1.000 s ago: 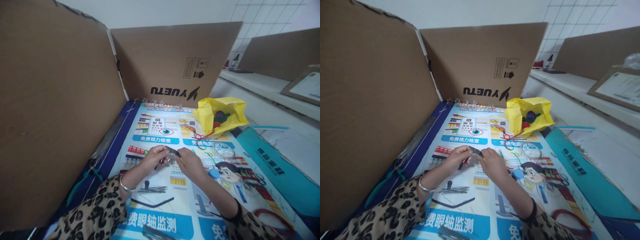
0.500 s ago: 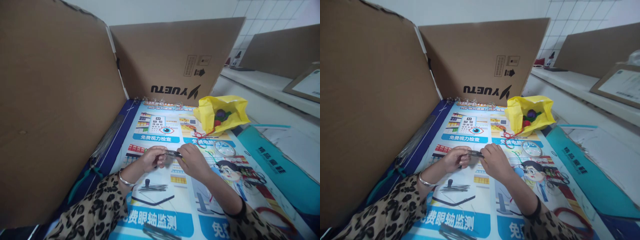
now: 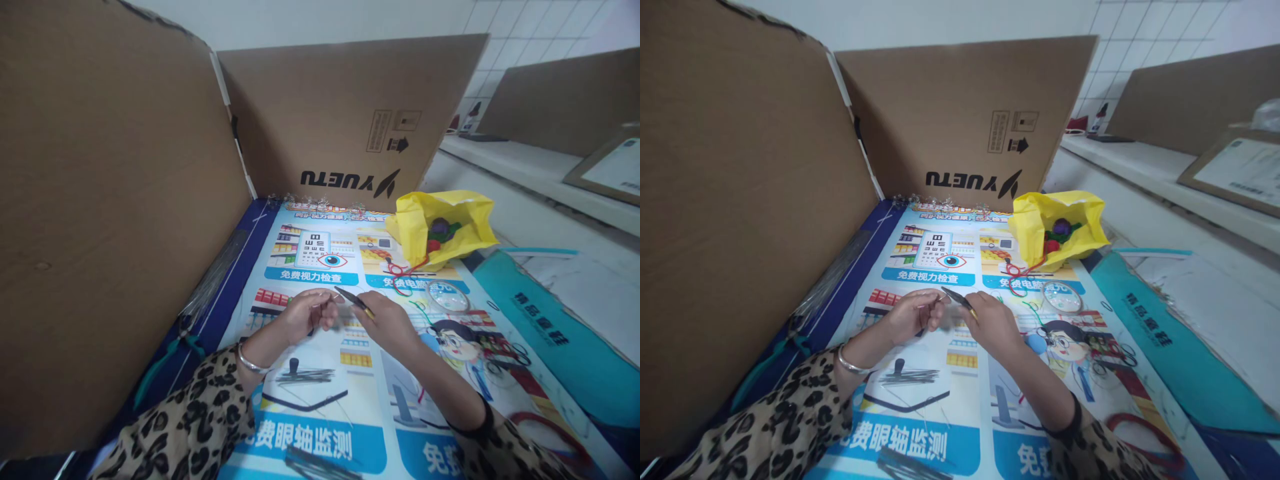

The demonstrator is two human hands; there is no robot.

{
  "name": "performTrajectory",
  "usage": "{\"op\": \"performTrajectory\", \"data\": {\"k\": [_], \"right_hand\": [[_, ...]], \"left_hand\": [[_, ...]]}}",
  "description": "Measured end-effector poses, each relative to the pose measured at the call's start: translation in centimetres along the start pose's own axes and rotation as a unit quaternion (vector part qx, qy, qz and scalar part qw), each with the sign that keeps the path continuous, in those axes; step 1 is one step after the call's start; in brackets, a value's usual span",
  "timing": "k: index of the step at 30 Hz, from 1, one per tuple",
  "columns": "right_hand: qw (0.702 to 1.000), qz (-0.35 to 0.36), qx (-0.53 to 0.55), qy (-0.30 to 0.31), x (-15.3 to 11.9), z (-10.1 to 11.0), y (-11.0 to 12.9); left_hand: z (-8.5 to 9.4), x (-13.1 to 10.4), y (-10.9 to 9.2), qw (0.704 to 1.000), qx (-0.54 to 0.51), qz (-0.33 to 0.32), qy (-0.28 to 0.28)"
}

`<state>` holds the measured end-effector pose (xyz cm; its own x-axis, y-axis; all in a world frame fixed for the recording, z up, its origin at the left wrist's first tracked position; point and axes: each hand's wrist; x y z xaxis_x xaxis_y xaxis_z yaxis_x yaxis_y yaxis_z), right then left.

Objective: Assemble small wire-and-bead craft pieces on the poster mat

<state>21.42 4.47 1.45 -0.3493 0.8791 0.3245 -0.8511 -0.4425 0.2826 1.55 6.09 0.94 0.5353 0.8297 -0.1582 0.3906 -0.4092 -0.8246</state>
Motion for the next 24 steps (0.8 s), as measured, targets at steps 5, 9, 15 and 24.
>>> {"op": "performTrajectory", "data": {"k": [5,9,15,24], "right_hand": [[0.992,-0.073,0.085,0.059,0.4,0.4,0.2],[0.986,-0.088,0.125,0.073,0.4,0.5,0.6],[0.975,-0.101,0.172,0.098,0.1,-0.1,0.9],[0.937,-0.112,0.301,0.137,0.3,-0.4,0.5]], "left_hand": [[-0.3,0.2,0.1,0.998,0.013,-0.052,-0.039],[-1.1,0.1,0.2,0.985,0.134,-0.079,-0.07],[-1.5,0.0,0.0,0.96,0.22,-0.111,-0.131],[-1.3,0.0,0.0,0.963,0.225,-0.089,-0.117]]}}
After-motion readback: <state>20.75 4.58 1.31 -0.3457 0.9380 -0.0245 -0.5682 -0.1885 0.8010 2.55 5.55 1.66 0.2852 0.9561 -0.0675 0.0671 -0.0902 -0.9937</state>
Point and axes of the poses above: each hand's wrist, its own x-axis towards the middle knuckle, its own z-axis out of the back of the hand, y = z × x, and after that the axes turned 1 degree about -x, right-handed
